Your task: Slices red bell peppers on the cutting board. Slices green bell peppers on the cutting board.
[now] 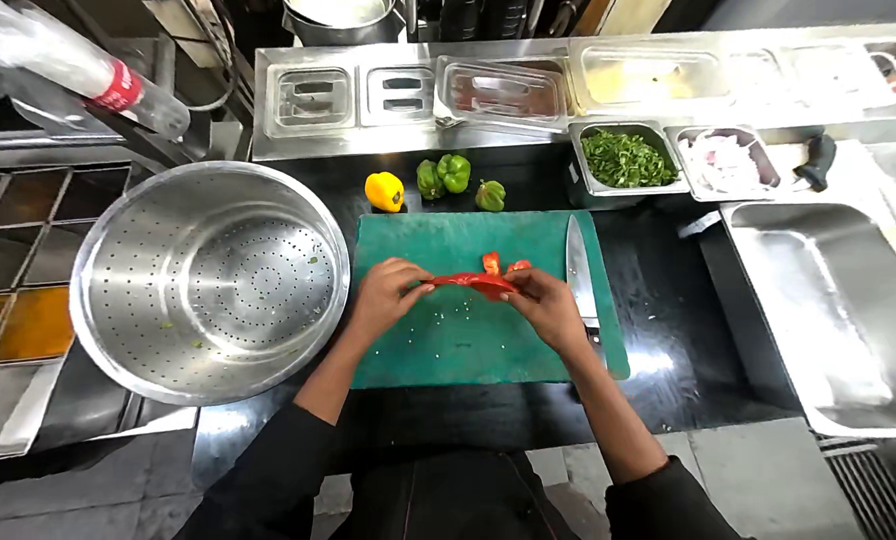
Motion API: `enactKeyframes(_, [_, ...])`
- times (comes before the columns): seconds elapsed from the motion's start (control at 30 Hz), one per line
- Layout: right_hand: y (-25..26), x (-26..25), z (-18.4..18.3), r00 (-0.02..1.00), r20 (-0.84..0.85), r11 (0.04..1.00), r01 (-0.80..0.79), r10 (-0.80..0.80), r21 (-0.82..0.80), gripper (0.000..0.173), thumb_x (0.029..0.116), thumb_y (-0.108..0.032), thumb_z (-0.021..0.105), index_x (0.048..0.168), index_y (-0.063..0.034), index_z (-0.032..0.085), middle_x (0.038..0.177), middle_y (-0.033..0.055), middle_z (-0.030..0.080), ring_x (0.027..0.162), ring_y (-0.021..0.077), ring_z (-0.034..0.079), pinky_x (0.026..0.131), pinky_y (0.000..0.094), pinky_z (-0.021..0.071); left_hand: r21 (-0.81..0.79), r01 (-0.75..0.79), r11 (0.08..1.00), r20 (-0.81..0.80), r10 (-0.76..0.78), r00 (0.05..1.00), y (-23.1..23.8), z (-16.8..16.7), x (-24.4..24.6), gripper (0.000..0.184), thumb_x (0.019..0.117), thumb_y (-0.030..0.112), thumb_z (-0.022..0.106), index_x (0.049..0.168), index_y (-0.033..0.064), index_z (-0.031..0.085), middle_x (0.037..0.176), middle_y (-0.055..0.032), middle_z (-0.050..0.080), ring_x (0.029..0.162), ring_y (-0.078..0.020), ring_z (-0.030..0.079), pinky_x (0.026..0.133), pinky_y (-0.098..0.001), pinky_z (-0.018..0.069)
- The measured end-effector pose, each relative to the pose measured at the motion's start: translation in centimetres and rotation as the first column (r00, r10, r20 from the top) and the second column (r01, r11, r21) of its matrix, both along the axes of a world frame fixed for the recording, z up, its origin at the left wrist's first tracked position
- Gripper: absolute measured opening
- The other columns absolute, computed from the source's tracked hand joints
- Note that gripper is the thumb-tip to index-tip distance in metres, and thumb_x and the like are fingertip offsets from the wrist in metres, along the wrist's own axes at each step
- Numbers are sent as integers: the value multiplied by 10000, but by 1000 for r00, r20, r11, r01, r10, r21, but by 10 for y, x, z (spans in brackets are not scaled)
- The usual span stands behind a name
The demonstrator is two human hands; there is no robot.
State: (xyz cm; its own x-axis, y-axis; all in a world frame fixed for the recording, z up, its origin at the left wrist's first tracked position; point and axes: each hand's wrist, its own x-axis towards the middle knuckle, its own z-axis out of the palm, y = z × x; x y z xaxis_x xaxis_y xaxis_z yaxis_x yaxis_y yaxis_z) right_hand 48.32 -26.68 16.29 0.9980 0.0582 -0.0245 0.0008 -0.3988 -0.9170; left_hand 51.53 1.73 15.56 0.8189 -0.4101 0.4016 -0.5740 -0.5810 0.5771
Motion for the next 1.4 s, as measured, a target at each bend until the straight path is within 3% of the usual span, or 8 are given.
enactKeyframes(0.1, [1,-24,-31,884,443,961,-23,149,-277,218,915,50,673,1128,26,714,1187,153,722,1138,252,700,1009,413,567,60,7,998,199,-19,980,10,-28,-23,148,945,186,687,988,89,789,1047,-78,753,1092,-273,681,972,-459,525])
enactKeyframes(0.33, [2,-72,-67,841,384,820,-117,382,-560,365,938,-13,565,1276,-47,699,1403,101,647,1356,277,577,1146,457,454,56,212,976,152,-218,964,-22,-43,-56,248,1025,213,590,1133,64,757,1219,-75,717,1234,-216,633,1096,-359,490])
enactKeyframes(0.47, [-10,-66,-54,894,323,895,-161,311,-415,316,960,-7,565,1226,-34,734,1295,106,708,1258,256,651,1110,448,493,122,374,920,5,-377,926,-62,-49,-35,285,1034,198,579,1213,37,731,1249,-118,706,1244,-262,638,1093,-391,489])
enactKeyframes(0.63, [-25,-31,-26,984,68,921,178,-165,-346,340,992,-92,651,1309,31,633,1131,222,683,870,310,691,782,471,580,144,395,907,-89,-385,919,-68,-46,-29,258,1006,138,611,1201,10,722,1276,-154,684,1269,-309,621,1100,-434,482])
enactKeyframes(0.77, [-4,19,-16,965,-149,936,160,-215,-313,414,983,-101,658,1363,36,571,1109,227,701,962,352,704,871,523,565,133,479,868,-149,-460,875,-68,-37,-17,246,978,74,647,1198,-22,701,1270,-185,670,1240,-326,630,1086,-425,490])
enactKeyframes(1.1, [19,67,-15,954,-249,985,168,-169,-25,341,1007,-16,605,1344,30,578,1096,165,705,823,189,726,776,352,613,112,416,902,-126,-403,907,-70,-50,-32,359,953,163,710,1266,-10,673,1337,-176,634,1299,-305,589,1125,-410,456])
enactKeyframes(1.23, [47,88,-15,960,-276,991,-10,47,132,455,1017,22,559,1465,16,480,1243,203,648,929,200,720,847,343,605,108,434,894,-129,-420,898,-80,-49,-33,356,962,148,692,1279,-14,673,1343,-191,639,1319,-319,580,1133,-411,446])
enactKeyframes(1.4, [8,56,-18,993,-26,988,112,-115,-102,287,1040,-52,552,1310,4,632,1146,164,720,981,234,728,892,414,600,210,204,956,-147,-175,974,-79,-47,-54,415,923,237,730,1303,79,675,1416,-166,587,1316,-308,577,1099,-448,484])
